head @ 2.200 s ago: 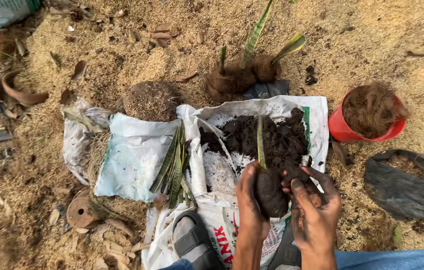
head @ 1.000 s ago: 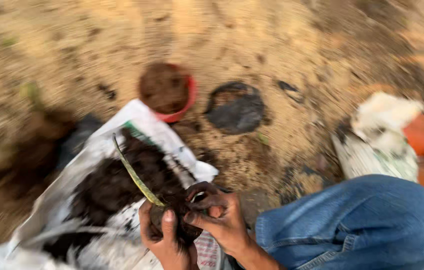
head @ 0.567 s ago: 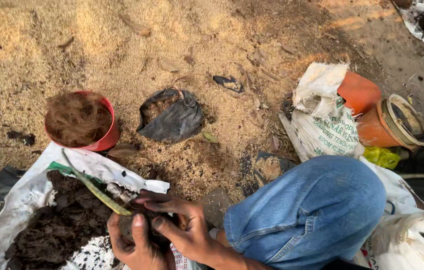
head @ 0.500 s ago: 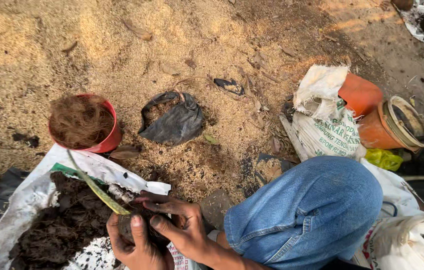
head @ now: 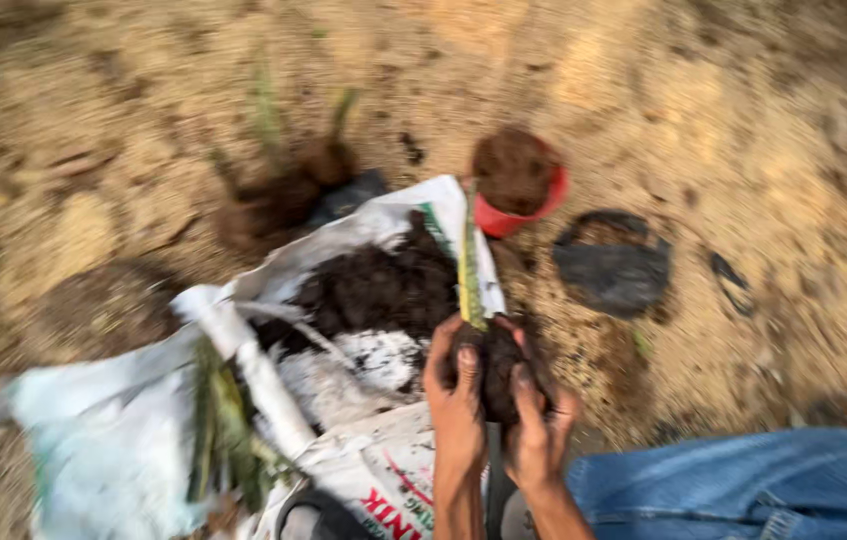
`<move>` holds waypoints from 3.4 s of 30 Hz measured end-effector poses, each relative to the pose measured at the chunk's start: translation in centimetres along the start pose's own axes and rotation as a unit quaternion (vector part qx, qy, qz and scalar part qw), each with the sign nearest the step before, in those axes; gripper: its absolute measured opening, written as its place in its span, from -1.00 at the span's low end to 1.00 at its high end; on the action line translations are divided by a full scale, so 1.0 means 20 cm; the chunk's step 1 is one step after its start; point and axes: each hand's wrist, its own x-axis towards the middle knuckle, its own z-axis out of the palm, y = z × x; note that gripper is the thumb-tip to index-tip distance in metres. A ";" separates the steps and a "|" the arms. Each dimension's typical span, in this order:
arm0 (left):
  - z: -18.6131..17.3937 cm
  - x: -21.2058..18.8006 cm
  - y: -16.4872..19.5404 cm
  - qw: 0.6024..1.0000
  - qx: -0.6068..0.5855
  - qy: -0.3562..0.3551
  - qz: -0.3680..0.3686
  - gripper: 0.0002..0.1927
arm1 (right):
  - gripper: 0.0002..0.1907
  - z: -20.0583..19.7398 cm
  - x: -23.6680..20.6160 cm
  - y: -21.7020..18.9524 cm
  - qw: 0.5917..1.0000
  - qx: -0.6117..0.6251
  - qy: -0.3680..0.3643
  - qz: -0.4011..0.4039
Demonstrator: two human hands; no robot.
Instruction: The person sits on the ground and forms a ball of dark soil around the base of a snake plant cutting, pressing and shaping the soil with both hands and adding more soil from a sack on their lap. Finished soil balls with other cuttings lie nearby, and a red bucket holds fibrous material.
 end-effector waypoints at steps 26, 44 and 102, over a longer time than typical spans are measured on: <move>-0.23 -0.08 0.49 0.995 -0.038 0.053 0.071 -0.29 | 0.00 0.46 -0.03 -0.10 0.946 0.065 -0.274 0.159; 0.01 0.00 0.04 0.997 0.069 0.033 0.004 -0.53 | -0.02 0.12 0.08 -0.21 0.990 0.025 -0.119 0.076; -0.57 0.00 0.36 0.984 -0.113 0.064 0.126 -0.65 | 0.11 0.58 -0.02 0.03 0.883 0.046 -0.386 0.263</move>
